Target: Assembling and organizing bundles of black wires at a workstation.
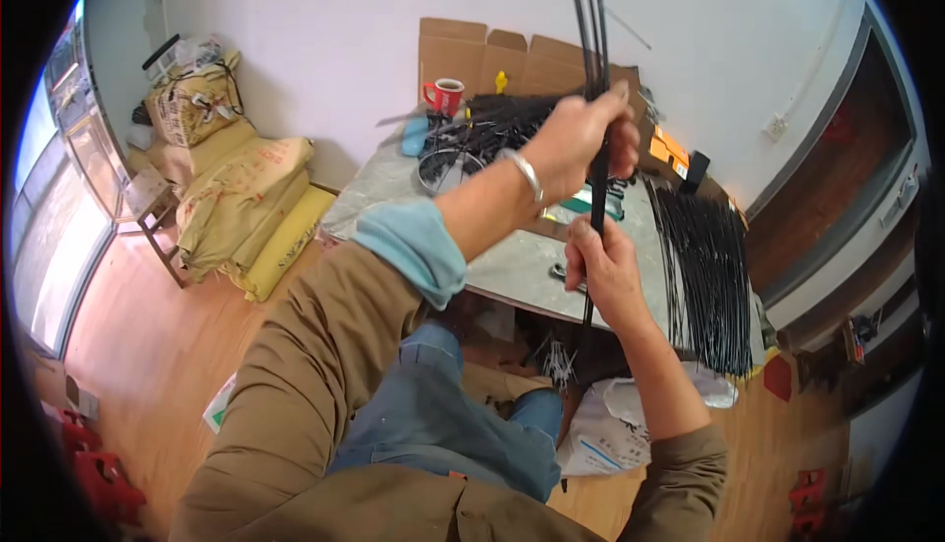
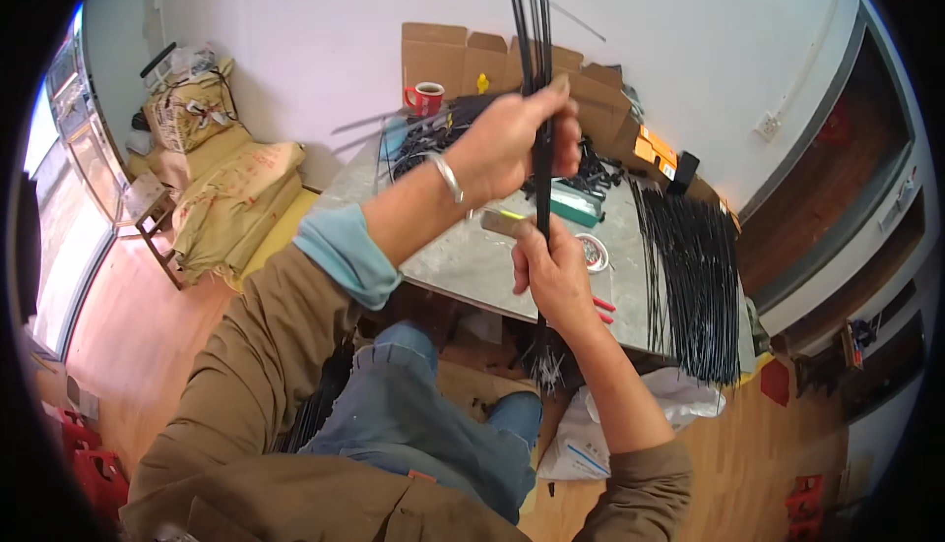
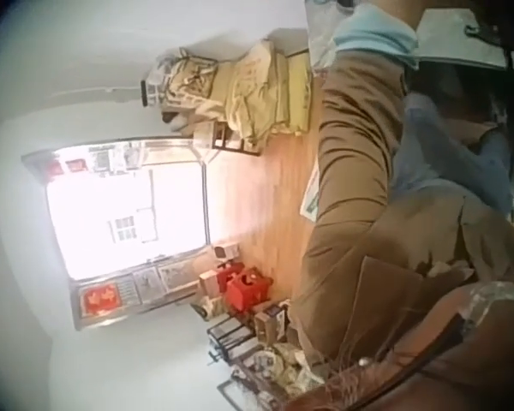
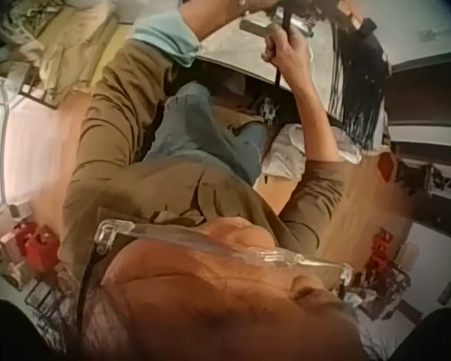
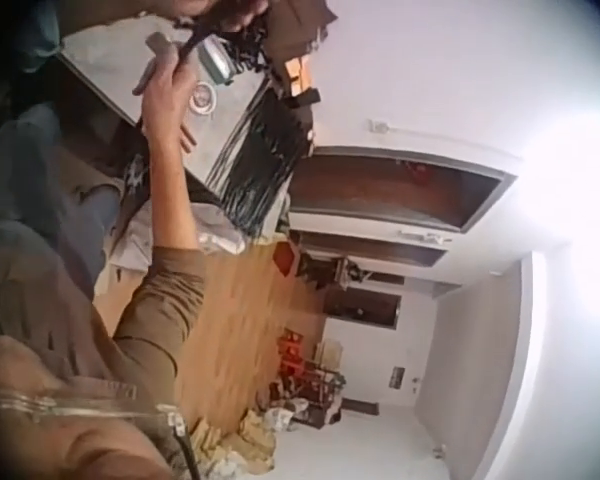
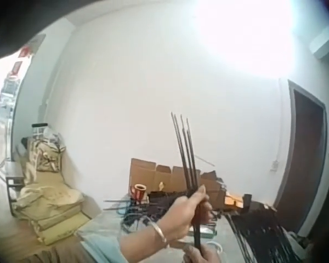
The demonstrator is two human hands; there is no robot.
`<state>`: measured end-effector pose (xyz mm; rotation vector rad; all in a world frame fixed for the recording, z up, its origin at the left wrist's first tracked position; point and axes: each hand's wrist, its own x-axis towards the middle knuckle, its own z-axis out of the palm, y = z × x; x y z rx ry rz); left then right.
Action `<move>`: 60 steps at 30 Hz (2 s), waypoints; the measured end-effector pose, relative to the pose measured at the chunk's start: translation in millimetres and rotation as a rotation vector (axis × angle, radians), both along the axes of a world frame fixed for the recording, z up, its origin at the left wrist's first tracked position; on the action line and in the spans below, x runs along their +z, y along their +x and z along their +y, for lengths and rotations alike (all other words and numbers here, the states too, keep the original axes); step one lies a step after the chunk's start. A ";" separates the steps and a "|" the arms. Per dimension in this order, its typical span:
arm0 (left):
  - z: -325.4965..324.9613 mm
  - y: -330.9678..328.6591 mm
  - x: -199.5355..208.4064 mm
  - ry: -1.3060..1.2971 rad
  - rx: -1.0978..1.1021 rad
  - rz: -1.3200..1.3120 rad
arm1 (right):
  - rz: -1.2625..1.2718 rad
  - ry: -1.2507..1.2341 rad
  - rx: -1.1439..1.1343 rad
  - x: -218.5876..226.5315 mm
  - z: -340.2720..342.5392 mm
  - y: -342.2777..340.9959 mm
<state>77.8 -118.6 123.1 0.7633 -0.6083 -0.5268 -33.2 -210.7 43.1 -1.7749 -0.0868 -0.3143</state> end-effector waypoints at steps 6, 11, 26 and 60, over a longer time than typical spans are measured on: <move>18.8 3.7 75.4 0.018 0.019 -0.462 | -0.434 0.094 -0.078 30.1 18.2 65.6; -19.7 33.5 -55.6 0.275 0.115 -0.241 | -0.172 -0.228 -0.296 -132.7 -11.5 98.0; -35.0 79.4 -42.7 0.163 -0.116 0.130 | 0.306 0.227 0.047 -47.2 -68.9 8.2; -56.8 52.7 -55.4 0.431 -0.044 0.110 | 0.492 -0.996 -1.083 -79.5 -316.5 19.4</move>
